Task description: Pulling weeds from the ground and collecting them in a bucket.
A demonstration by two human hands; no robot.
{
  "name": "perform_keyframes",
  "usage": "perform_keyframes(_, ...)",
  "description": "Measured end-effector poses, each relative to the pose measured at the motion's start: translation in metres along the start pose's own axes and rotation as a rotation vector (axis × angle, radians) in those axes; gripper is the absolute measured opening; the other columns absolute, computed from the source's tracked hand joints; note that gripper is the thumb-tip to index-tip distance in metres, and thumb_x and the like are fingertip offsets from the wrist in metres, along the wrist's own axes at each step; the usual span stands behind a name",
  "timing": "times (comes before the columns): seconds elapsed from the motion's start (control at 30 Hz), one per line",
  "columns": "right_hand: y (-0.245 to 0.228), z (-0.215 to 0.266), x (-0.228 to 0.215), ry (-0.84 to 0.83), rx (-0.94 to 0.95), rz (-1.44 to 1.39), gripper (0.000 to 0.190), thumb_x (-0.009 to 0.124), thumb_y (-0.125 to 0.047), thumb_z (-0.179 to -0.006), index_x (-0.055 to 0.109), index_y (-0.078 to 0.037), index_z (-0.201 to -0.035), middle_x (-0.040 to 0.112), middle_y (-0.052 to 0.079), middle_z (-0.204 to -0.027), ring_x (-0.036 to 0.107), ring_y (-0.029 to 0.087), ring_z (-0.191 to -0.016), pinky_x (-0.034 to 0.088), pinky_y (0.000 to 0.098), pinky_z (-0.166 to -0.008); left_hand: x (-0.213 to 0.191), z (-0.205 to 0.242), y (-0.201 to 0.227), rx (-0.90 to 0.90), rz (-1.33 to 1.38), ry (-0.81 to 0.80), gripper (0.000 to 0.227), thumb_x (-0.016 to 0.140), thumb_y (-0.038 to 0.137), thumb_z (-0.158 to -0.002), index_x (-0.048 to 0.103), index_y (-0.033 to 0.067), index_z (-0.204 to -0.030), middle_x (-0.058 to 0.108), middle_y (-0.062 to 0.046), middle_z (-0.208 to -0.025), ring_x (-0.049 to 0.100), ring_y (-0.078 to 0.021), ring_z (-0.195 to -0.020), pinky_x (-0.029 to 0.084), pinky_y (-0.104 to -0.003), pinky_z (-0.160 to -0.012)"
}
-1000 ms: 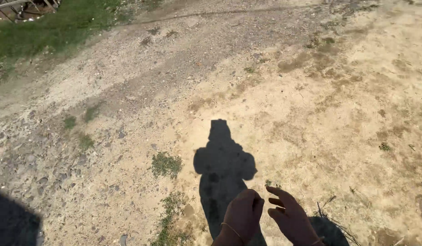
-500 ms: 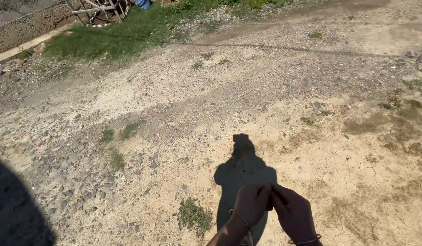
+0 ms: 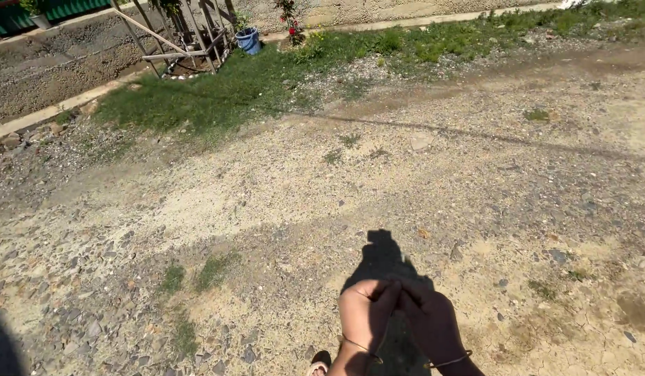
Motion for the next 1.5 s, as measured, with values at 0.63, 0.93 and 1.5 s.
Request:
perform_keyframes(0.63, -0.016, -0.689, 0.211, 0.107, 0.332, -0.757, 0.036, 0.058, -0.011, -0.097, 0.068, 0.005, -0.128, 0.077, 0.018, -0.111, 0.075, 0.025, -0.100, 0.061, 0.0379, -0.090, -0.134, -0.698, 0.078, 0.285, -0.263, -0.002, 0.010, 0.076, 0.011, -0.091, 0.080, 0.0046, -0.098, 0.078, -0.008, -0.081, 0.074, -0.0130, -0.070, 0.055, -0.027, -0.064)
perform_keyframes(0.93, -0.131, -1.010, 0.337, -0.027, 0.332, -0.714, 0.031, 0.064, -0.008, -0.095, 0.073, 0.007, -0.120, 0.077, 0.017, -0.101, 0.072, 0.022, -0.086, 0.058, 0.0326, -0.078, -0.199, -1.022, 0.087, 0.193, -0.071, -0.005, 0.004, 0.071, 0.007, -0.091, 0.070, 0.0025, -0.092, 0.072, -0.002, -0.073, 0.064, -0.0081, -0.063, 0.050, -0.023, -0.058)
perform_keyframes(1.5, -0.255, -1.523, 0.576, 0.016, 0.336, -0.709, 0.031, 0.065, -0.007, -0.094, 0.073, 0.003, -0.121, 0.077, 0.014, -0.105, 0.072, 0.019, -0.089, 0.059, 0.0320, -0.082, -0.362, -1.617, 0.071, 0.207, 0.074, -0.078, 0.010, 0.081, 0.001, -0.085, 0.072, -0.0018, -0.088, 0.075, -0.002, -0.076, 0.068, -0.0090, -0.069, 0.056, -0.026, -0.065)
Point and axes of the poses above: each hand's wrist, its own z-axis away from the middle knuckle, its own x-axis out of the palm, y = z × x, the point moved 4 cm from there along -z, towards the middle knuckle
